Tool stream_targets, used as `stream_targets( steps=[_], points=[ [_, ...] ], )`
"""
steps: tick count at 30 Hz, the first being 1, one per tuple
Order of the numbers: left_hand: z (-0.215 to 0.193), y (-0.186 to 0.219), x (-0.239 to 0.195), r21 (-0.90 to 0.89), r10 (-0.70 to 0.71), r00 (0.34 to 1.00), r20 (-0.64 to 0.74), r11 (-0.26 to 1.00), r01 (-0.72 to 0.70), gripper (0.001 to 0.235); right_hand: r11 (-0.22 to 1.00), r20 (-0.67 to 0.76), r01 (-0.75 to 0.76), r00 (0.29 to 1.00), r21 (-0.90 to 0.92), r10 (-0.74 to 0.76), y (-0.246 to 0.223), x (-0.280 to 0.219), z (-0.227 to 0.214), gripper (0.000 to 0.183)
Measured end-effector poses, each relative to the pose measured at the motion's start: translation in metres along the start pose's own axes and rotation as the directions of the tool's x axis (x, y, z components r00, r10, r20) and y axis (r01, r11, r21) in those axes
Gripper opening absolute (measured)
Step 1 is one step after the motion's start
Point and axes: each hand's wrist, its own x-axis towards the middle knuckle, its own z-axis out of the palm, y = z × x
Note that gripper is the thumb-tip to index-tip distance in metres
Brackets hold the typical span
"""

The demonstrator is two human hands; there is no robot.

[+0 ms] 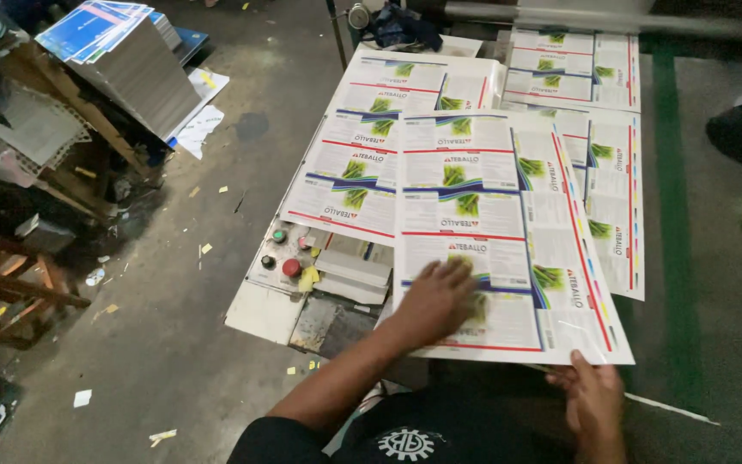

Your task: Aligning and inspecting printed labels as they come off a conveyor belt at a printing station.

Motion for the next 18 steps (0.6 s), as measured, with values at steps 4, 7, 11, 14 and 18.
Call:
stream_targets(
  steps=[4,7,11,14,18],
  points=[
    [0.011,-0.080,-0.008,0.095,-0.191,0.981,-0.036,0.976,0.194,0.044,0.999,-0.066,0.025,0.998,0.033,-0.023,0.033,0.015,-0.065,0.036],
    [-0.011,-0.099,-0.013,0.132,-0.282,0.955,-0.091,0.947,0.292,0.050,0.996,-0.081,0.083,0.993,0.022,-0.081,0.049,0.018,-0.096,0.040],
    [-0.030,-0.083,-0.016,0.192,-0.312,0.948,-0.068,0.928,0.320,0.084,0.996,-0.187,0.080,0.979,-0.033,-0.085,0.036,0.001,-0.107,0.044],
    [-0.019,-0.085,-0.019,0.227,-0.330,0.944,0.004,0.920,0.321,0.090,0.996,-0.337,-0.062,0.941,-0.072,0.034,0.025,-0.007,-0.108,0.045],
    [-0.006,-0.095,-0.030,0.317,-0.312,0.949,0.052,0.906,0.280,0.059,0.994,-0.315,-0.021,0.949,-0.108,-0.014,0.049,-0.016,-0.136,0.043]
  ],
)
